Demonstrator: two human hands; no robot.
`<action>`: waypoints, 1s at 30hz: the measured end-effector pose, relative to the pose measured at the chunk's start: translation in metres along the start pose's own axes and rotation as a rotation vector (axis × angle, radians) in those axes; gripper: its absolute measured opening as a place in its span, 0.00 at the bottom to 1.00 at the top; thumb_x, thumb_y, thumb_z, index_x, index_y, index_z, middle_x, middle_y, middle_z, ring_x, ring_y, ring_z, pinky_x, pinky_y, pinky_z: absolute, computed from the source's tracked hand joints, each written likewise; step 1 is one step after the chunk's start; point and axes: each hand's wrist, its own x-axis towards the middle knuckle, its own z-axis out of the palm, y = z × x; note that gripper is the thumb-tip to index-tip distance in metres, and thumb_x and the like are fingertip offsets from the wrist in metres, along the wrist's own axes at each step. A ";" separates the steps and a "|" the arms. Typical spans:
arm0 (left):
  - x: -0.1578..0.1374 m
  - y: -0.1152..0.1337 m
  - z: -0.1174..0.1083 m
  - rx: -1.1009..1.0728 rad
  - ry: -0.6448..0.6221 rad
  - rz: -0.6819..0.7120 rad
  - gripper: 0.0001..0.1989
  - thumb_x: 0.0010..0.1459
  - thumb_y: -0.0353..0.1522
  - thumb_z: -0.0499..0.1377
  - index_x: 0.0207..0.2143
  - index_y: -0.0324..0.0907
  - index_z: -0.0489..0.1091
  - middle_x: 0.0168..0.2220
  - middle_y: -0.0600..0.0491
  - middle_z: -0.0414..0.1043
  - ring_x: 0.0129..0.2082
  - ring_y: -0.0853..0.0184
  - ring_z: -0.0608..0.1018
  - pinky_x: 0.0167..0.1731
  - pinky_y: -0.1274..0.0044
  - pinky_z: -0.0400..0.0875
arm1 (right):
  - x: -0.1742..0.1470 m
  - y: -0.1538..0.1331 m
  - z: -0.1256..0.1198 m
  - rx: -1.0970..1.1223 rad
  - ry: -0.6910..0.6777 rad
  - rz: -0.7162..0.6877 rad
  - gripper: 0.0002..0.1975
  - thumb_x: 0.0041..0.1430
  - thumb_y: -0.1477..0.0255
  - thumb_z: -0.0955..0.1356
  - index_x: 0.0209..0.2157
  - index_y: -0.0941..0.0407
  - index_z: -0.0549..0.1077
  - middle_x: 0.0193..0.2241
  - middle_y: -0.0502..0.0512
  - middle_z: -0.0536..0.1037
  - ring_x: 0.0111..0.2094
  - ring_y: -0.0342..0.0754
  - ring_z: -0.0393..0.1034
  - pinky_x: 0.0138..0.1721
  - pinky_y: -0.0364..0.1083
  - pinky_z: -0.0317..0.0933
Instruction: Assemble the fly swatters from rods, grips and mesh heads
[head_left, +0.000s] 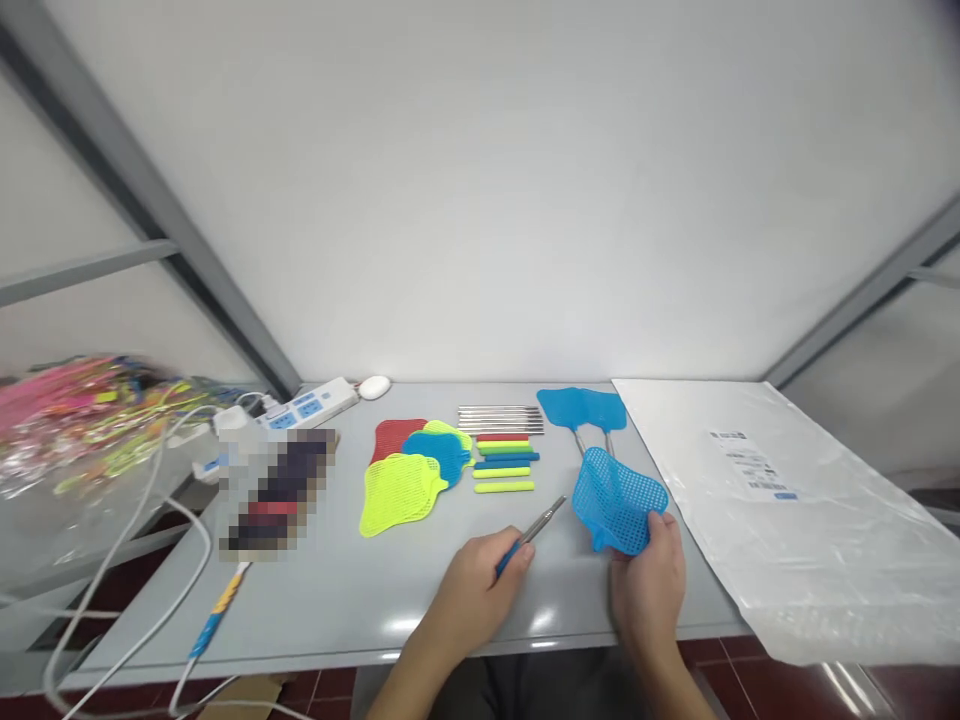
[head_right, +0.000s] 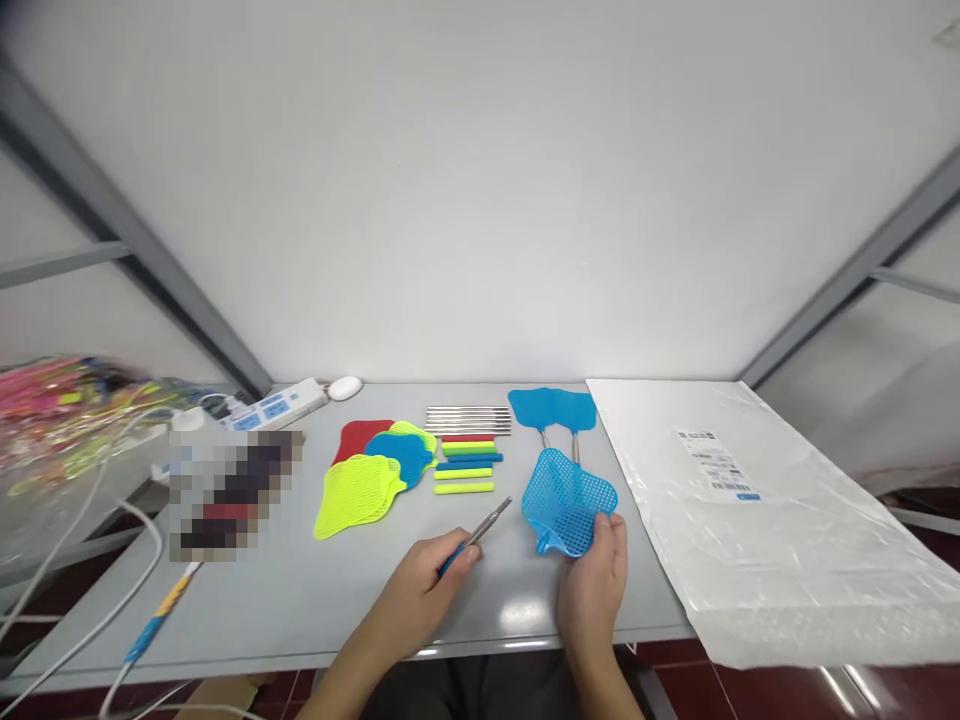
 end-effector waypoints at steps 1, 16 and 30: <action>0.000 -0.001 0.000 0.012 -0.007 0.002 0.19 0.66 0.43 0.47 0.26 0.43 0.60 0.24 0.57 0.63 0.27 0.68 0.67 0.30 0.78 0.58 | -0.002 0.000 -0.001 0.001 0.018 0.017 0.14 0.62 0.58 0.59 0.39 0.52 0.66 0.27 0.51 0.73 0.26 0.49 0.70 0.24 0.46 0.63; -0.002 0.003 0.001 -0.054 0.078 -0.033 0.19 0.64 0.45 0.50 0.32 0.44 0.73 0.26 0.54 0.72 0.27 0.66 0.72 0.30 0.77 0.64 | -0.013 -0.009 0.013 0.310 0.000 0.175 0.18 0.57 0.64 0.71 0.44 0.54 0.61 0.30 0.50 0.79 0.33 0.51 0.79 0.41 0.53 0.71; -0.002 -0.016 0.009 0.338 0.188 0.049 0.13 0.66 0.41 0.49 0.40 0.46 0.70 0.33 0.52 0.71 0.34 0.63 0.74 0.32 0.76 0.63 | -0.017 -0.006 0.008 0.388 -0.233 0.184 0.16 0.62 0.64 0.61 0.29 0.59 0.75 0.26 0.57 0.79 0.24 0.51 0.73 0.35 0.55 0.68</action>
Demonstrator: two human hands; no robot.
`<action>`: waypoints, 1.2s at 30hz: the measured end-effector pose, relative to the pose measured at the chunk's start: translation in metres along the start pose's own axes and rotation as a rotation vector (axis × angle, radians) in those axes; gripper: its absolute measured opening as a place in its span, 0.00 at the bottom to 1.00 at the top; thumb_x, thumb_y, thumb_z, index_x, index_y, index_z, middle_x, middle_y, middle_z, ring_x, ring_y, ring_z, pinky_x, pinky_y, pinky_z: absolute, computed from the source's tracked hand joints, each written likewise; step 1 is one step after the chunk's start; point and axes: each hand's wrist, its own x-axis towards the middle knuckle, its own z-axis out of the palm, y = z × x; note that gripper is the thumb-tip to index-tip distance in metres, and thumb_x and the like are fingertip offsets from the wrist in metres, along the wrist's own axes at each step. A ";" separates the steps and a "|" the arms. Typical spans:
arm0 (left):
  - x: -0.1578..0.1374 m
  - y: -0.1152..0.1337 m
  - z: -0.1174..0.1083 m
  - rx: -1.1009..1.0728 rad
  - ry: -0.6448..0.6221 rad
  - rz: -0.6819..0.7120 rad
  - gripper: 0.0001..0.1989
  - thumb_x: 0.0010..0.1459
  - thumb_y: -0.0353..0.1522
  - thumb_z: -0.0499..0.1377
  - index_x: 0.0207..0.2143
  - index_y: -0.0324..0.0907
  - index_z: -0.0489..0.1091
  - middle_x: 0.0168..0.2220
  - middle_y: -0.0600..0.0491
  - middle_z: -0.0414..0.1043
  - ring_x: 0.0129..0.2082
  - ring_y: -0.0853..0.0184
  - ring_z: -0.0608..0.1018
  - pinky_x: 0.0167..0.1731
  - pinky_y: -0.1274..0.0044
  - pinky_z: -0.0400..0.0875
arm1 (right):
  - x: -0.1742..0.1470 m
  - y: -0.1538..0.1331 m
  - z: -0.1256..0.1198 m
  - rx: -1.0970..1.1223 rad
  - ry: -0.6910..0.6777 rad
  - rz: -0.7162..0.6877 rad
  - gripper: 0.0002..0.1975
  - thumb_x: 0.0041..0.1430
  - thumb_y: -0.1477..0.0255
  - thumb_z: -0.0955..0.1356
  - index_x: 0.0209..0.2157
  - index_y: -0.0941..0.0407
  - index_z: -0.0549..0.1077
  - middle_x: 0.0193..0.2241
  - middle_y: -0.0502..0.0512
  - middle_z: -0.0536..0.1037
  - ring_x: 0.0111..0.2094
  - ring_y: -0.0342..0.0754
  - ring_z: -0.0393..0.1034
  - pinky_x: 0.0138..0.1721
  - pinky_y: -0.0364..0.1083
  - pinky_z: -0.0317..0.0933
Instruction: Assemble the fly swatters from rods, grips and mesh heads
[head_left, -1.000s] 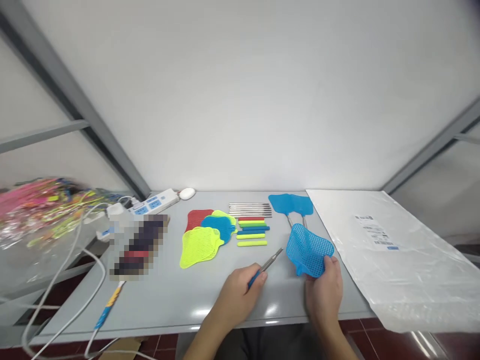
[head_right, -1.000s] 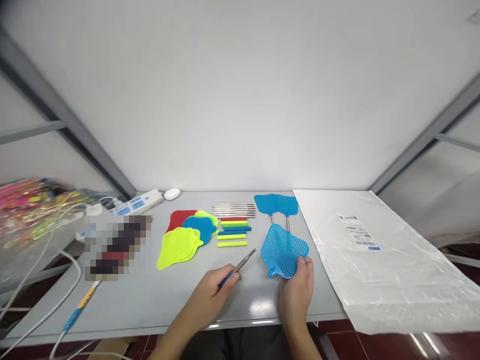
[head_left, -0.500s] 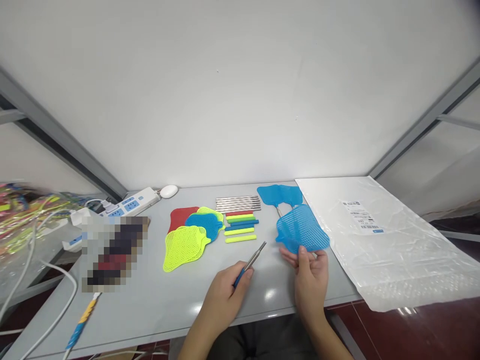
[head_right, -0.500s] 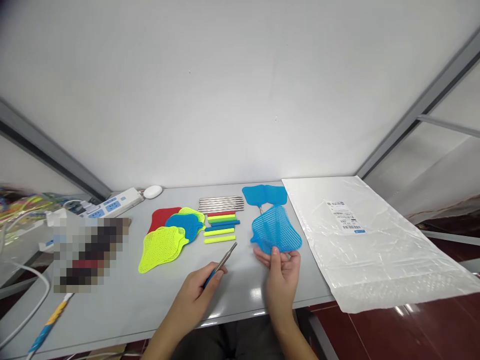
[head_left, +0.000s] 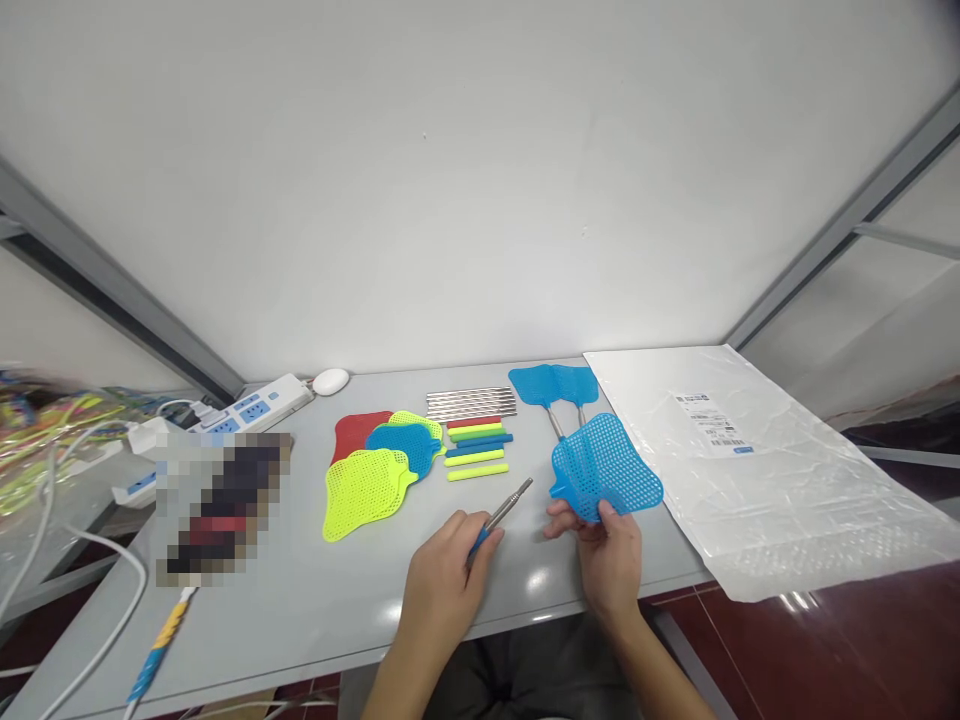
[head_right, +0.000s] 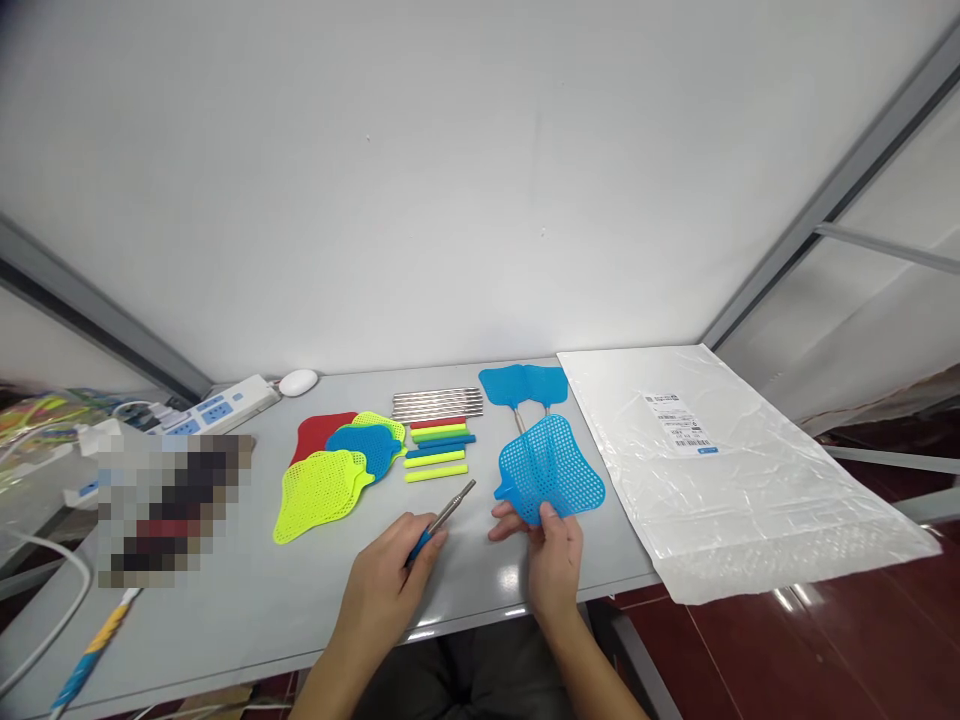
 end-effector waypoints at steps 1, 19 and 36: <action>0.000 -0.001 0.002 0.039 -0.007 0.014 0.13 0.66 0.41 0.49 0.41 0.46 0.70 0.33 0.52 0.71 0.33 0.63 0.74 0.31 0.76 0.63 | 0.001 0.000 0.000 -0.006 0.001 0.001 0.17 0.62 0.64 0.61 0.29 0.59 0.74 0.26 0.57 0.79 0.23 0.49 0.72 0.34 0.54 0.67; -0.002 -0.006 0.008 0.200 -0.050 0.143 0.15 0.68 0.41 0.47 0.44 0.45 0.70 0.33 0.53 0.72 0.34 0.65 0.75 0.32 0.76 0.65 | 0.003 0.006 -0.005 -0.052 0.011 0.018 0.17 0.59 0.63 0.63 0.19 0.55 0.65 0.17 0.49 0.69 0.21 0.45 0.63 0.26 0.45 0.58; -0.003 -0.006 0.007 0.243 -0.045 0.204 0.15 0.68 0.40 0.48 0.50 0.47 0.70 0.34 0.53 0.73 0.35 0.65 0.76 0.33 0.76 0.67 | 0.019 0.000 -0.033 -0.202 -0.137 0.010 0.16 0.54 0.60 0.66 0.19 0.53 0.62 0.14 0.46 0.63 0.17 0.43 0.58 0.20 0.44 0.52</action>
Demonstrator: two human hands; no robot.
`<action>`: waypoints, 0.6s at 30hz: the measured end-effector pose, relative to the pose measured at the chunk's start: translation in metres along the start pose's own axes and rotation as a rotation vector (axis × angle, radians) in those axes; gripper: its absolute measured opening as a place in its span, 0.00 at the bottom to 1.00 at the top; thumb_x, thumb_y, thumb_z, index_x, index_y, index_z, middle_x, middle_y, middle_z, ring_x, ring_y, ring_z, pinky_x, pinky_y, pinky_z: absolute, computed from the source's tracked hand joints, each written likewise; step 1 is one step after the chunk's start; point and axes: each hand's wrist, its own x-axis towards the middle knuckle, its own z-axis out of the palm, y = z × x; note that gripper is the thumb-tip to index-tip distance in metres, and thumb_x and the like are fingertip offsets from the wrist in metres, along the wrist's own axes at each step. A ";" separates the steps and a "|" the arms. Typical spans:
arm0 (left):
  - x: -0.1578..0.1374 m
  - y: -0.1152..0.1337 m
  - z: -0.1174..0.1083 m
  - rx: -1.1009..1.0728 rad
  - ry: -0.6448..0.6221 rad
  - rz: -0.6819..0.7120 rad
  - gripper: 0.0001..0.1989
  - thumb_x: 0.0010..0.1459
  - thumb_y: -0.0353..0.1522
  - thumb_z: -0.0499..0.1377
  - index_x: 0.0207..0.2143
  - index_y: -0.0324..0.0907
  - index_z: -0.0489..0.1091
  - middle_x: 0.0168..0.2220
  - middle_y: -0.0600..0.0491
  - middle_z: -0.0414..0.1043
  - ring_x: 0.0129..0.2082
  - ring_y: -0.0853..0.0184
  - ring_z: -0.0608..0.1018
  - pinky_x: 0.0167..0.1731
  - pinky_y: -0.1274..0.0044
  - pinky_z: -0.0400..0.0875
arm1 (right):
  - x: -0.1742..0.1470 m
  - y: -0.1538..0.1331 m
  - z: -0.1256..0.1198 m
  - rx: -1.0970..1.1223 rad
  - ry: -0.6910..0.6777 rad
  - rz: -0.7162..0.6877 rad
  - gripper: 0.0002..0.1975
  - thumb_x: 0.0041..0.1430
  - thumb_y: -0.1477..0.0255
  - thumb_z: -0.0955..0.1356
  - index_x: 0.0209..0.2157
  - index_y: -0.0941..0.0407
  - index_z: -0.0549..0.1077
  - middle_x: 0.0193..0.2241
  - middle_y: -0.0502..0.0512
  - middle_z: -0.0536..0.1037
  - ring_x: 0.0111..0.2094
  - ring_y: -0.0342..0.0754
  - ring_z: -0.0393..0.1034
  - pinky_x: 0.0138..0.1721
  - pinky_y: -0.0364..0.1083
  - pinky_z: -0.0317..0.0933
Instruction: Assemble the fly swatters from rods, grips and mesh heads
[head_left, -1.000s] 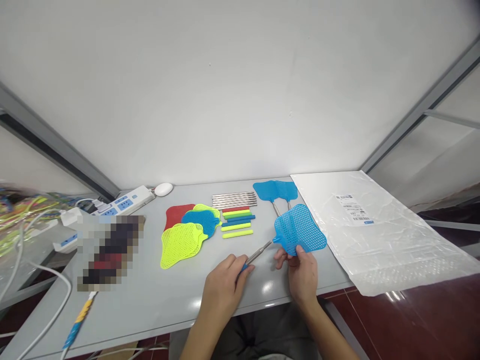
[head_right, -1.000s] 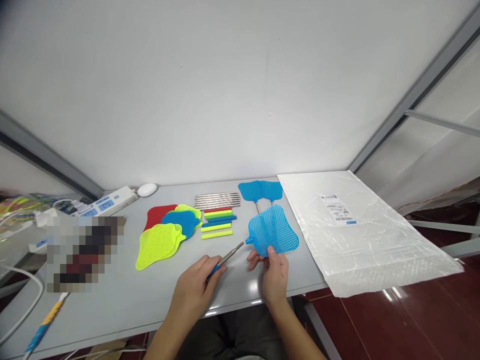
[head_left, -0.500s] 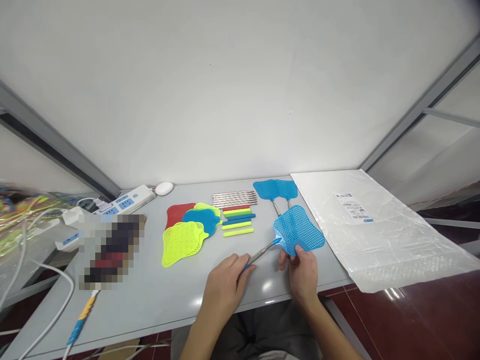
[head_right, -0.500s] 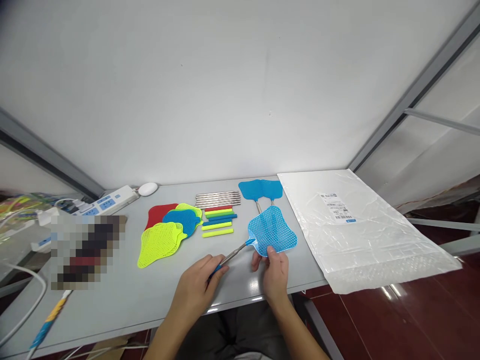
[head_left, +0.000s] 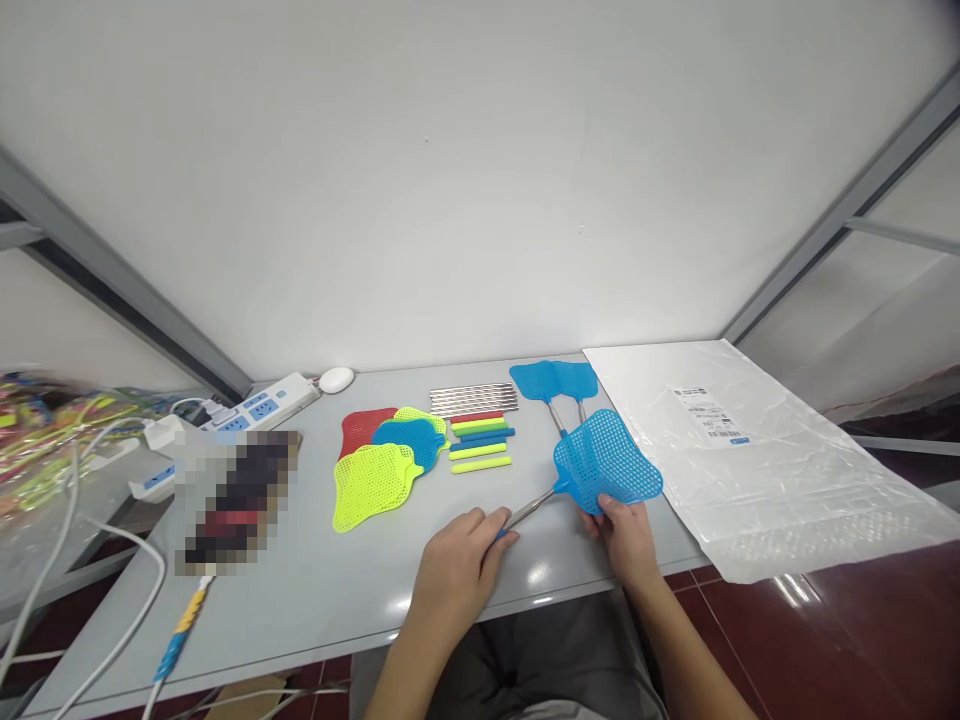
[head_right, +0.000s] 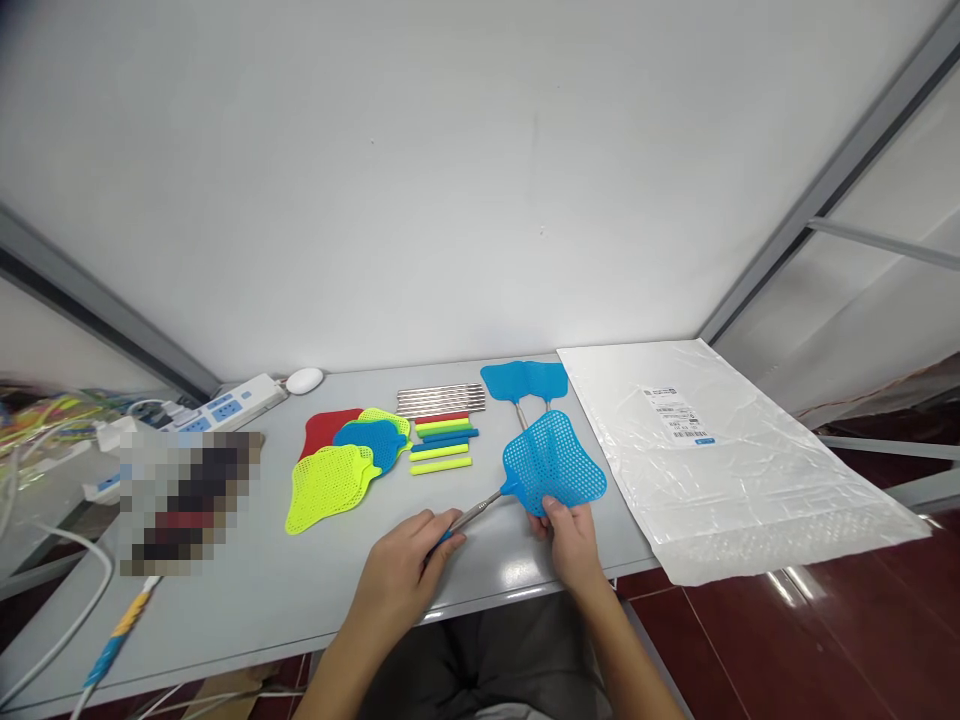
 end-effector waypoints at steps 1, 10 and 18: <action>0.000 0.000 0.001 0.010 -0.002 0.009 0.16 0.68 0.40 0.49 0.50 0.47 0.70 0.34 0.53 0.73 0.35 0.65 0.76 0.33 0.76 0.67 | 0.002 -0.003 -0.004 -0.027 -0.029 0.002 0.16 0.54 0.60 0.67 0.19 0.54 0.64 0.15 0.47 0.66 0.18 0.44 0.60 0.21 0.45 0.54; -0.001 -0.002 0.002 0.029 0.025 0.058 0.15 0.68 0.40 0.48 0.49 0.47 0.70 0.34 0.53 0.73 0.35 0.64 0.76 0.32 0.76 0.68 | 0.005 -0.022 0.005 -0.117 -0.083 0.036 0.16 0.58 0.59 0.68 0.25 0.56 0.71 0.20 0.50 0.72 0.22 0.44 0.64 0.27 0.45 0.58; -0.003 -0.006 0.002 -0.059 0.003 0.052 0.16 0.68 0.40 0.48 0.49 0.45 0.69 0.38 0.52 0.77 0.37 0.64 0.78 0.36 0.75 0.70 | 0.000 -0.020 0.033 -0.007 -0.048 0.101 0.21 0.61 0.58 0.66 0.20 0.53 0.60 0.14 0.44 0.61 0.16 0.40 0.55 0.21 0.43 0.50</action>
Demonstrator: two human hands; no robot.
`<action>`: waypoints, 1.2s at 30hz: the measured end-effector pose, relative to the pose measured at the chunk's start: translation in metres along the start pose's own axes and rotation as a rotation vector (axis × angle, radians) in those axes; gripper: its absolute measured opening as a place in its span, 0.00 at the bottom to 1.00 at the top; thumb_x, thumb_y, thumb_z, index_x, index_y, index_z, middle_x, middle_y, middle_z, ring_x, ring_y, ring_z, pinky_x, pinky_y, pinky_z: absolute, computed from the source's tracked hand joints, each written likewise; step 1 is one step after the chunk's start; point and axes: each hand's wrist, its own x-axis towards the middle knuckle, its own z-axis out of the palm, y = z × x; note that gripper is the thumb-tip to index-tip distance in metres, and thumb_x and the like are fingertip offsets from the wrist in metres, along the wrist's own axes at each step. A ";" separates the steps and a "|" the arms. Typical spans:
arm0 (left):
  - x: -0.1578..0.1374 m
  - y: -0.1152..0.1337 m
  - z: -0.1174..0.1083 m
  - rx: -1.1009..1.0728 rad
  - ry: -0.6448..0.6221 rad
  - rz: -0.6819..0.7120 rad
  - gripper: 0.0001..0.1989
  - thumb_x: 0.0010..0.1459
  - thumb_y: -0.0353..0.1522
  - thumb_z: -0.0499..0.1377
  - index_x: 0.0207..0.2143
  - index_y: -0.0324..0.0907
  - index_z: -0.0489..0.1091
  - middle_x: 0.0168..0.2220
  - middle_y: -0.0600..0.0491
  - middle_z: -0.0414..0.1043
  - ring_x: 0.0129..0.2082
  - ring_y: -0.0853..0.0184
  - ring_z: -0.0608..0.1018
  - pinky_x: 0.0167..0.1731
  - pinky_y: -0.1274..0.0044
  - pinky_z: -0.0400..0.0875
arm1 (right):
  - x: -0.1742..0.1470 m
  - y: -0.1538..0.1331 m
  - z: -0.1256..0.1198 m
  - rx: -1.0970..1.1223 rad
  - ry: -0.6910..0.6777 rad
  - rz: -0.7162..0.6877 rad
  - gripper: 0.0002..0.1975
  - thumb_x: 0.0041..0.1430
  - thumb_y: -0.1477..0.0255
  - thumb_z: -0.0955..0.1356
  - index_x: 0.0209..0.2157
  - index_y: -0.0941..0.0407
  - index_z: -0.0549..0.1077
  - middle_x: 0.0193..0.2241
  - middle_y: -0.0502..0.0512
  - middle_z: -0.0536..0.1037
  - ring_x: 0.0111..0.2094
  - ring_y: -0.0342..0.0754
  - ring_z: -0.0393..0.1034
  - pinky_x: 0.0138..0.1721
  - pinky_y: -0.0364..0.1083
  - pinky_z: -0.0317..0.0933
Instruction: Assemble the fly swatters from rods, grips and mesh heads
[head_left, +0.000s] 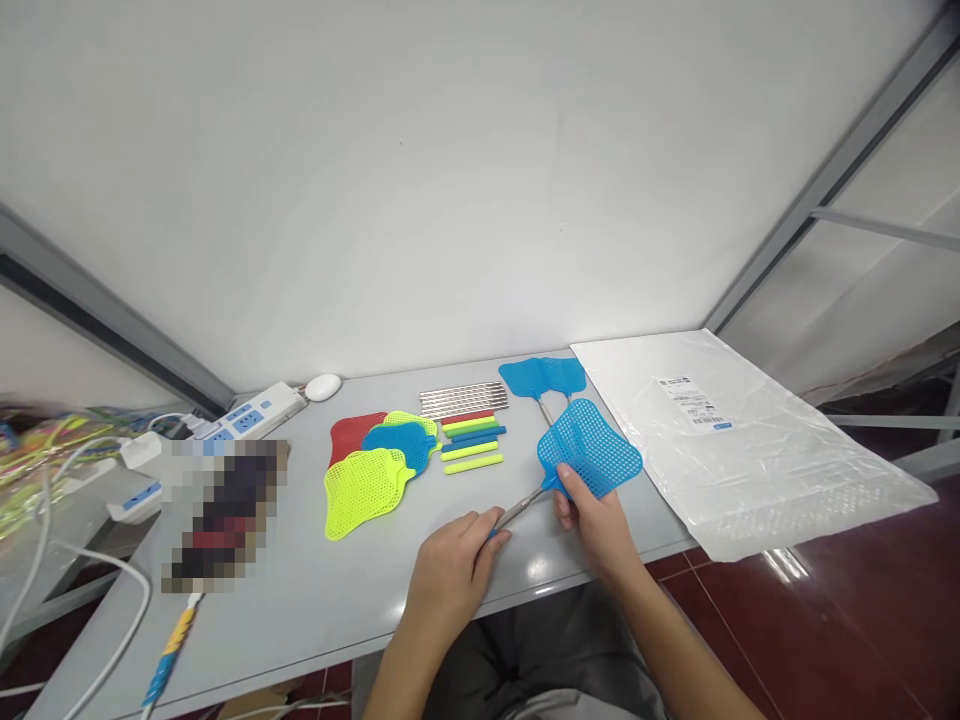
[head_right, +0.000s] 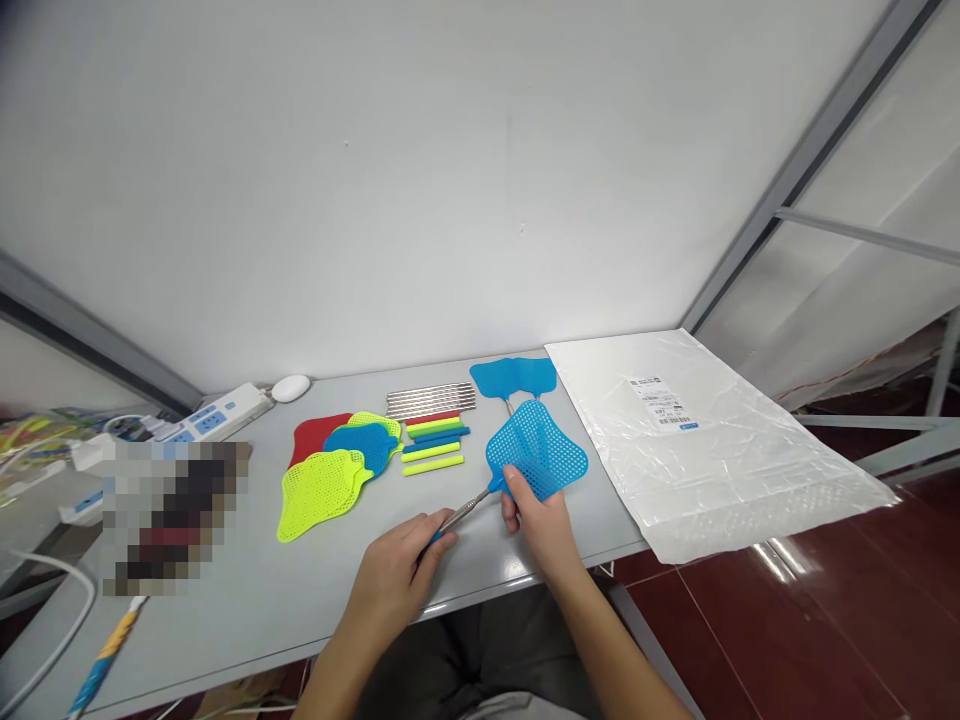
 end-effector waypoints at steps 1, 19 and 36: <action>0.000 0.000 -0.001 -0.015 -0.007 -0.003 0.16 0.68 0.39 0.47 0.50 0.45 0.69 0.40 0.52 0.77 0.39 0.63 0.79 0.37 0.75 0.70 | -0.001 0.000 0.001 0.005 -0.010 0.006 0.21 0.61 0.58 0.66 0.20 0.53 0.59 0.14 0.44 0.60 0.16 0.40 0.54 0.21 0.43 0.50; 0.022 0.029 -0.071 -0.747 -0.438 -0.278 0.21 0.65 0.47 0.48 0.37 0.41 0.71 0.21 0.60 0.54 0.22 0.73 0.58 0.21 0.81 0.52 | -0.009 -0.029 0.014 0.172 -0.156 -0.016 0.20 0.61 0.61 0.68 0.25 0.52 0.54 0.16 0.39 0.49 0.17 0.37 0.41 0.18 0.42 0.38; 0.006 0.037 -0.051 -0.162 -0.314 -0.222 0.16 0.69 0.40 0.43 0.35 0.45 0.66 0.31 0.54 0.73 0.31 0.66 0.74 0.29 0.78 0.60 | -0.027 0.024 0.033 0.155 -0.085 0.095 0.21 0.57 0.59 0.70 0.22 0.53 0.57 0.14 0.40 0.55 0.16 0.38 0.49 0.19 0.42 0.48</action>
